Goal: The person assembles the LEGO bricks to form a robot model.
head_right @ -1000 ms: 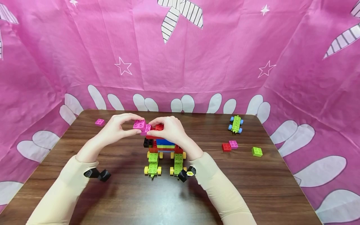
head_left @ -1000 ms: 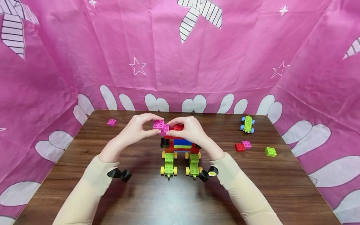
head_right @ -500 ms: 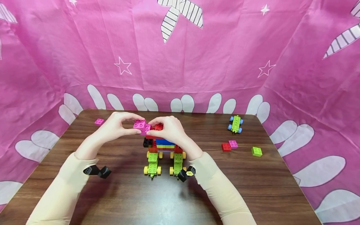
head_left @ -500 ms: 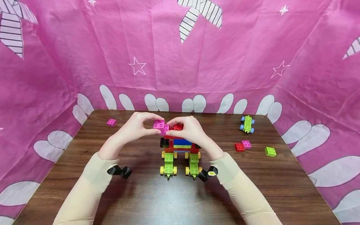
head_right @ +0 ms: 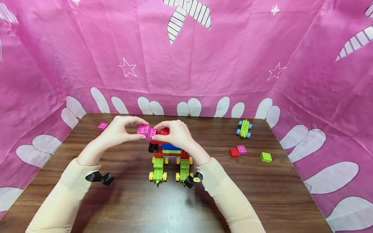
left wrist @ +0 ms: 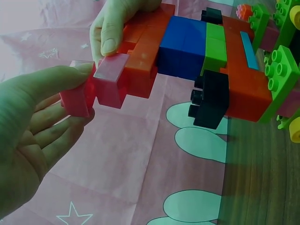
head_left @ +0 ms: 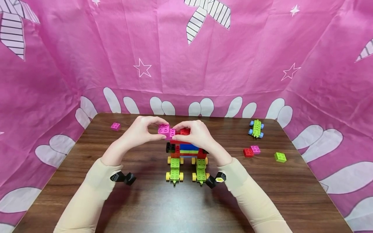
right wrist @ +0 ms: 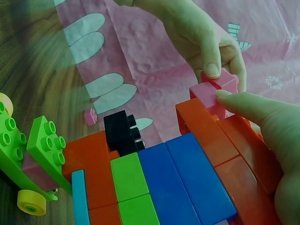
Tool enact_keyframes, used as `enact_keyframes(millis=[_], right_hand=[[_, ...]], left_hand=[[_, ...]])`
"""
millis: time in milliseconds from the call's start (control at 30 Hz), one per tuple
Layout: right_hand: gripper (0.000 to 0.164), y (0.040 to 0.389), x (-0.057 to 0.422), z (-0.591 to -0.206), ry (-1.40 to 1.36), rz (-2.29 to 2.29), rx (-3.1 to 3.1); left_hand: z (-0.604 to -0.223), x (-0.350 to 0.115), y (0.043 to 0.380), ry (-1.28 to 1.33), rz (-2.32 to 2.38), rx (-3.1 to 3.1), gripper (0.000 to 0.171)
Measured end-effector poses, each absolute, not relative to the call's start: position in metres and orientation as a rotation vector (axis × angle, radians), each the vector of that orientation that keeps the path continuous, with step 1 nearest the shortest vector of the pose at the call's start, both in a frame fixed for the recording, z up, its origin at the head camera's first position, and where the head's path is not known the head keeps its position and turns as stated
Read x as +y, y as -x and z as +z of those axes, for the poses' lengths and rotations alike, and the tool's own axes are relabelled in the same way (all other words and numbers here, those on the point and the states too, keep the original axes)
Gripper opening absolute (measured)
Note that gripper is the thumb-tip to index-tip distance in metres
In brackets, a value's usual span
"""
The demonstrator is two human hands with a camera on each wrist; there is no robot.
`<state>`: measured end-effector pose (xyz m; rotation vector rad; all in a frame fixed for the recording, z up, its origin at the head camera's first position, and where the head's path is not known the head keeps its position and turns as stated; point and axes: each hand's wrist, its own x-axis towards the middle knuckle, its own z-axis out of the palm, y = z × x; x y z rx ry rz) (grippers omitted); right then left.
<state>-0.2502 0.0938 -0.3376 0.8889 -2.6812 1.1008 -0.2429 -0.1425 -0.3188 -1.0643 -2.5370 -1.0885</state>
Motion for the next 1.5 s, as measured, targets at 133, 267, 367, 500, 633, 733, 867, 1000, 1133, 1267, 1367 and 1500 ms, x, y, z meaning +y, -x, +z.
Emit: enact_keyframes(millis=[133,267,367,500,633,733,867,1000,1133,1267,1367,1500], right_hand=[[0.030,0.250,0.094,-0.336,-0.892,1.101,-2.675],[0.030,0.250,0.093,-0.336,-0.892,1.097,-2.675],[0.030,0.250,0.093,-0.335,-0.888,1.100,-2.675],[0.030,0.250,0.093,-0.335,-0.880,1.107,-2.677],[0.030,0.251,0.092,-0.334,-0.876,1.114,-2.678],[0.030,0.252,0.091,-0.334,-0.878,1.121,-2.674],[0.030,0.253,0.091,-0.334,-0.882,1.119,-2.673],[0.030,0.254,0.092,-0.334,-0.869,1.118,-2.679],[0.031,0.253,0.092,-0.333,-0.866,1.122,-2.680],[0.031,0.252,0.091,-0.334,-0.873,1.113,-2.681],[0.031,0.252,0.091,-0.333,-0.865,1.108,-2.687],[0.031,0.251,0.091,-0.333,-0.860,1.112,-2.694]], left_hand=[[-0.319,-0.143,0.243,1.056,-1.111,-2.534,0.037],[-0.318,-0.143,0.244,1.047,-1.133,-2.537,0.038],[-0.317,-0.142,0.244,1.042,-1.142,-2.547,0.038],[-0.316,-0.142,0.245,1.030,-1.148,-2.567,0.038],[-0.315,-0.143,0.247,1.018,-1.178,-2.587,0.038],[-0.315,-0.144,0.249,1.014,-1.190,-2.592,0.038],[-0.316,-0.145,0.250,1.009,-1.188,-2.587,0.038],[-0.316,-0.144,0.252,1.015,-1.197,-2.581,0.038],[-0.316,-0.144,0.252,1.010,-1.180,-2.586,0.038],[-0.316,-0.145,0.252,1.001,-1.167,-2.591,0.038],[-0.315,-0.145,0.252,1.011,-1.159,-2.587,0.038],[-0.315,-0.144,0.253,1.032,-1.121,-2.591,0.039]])
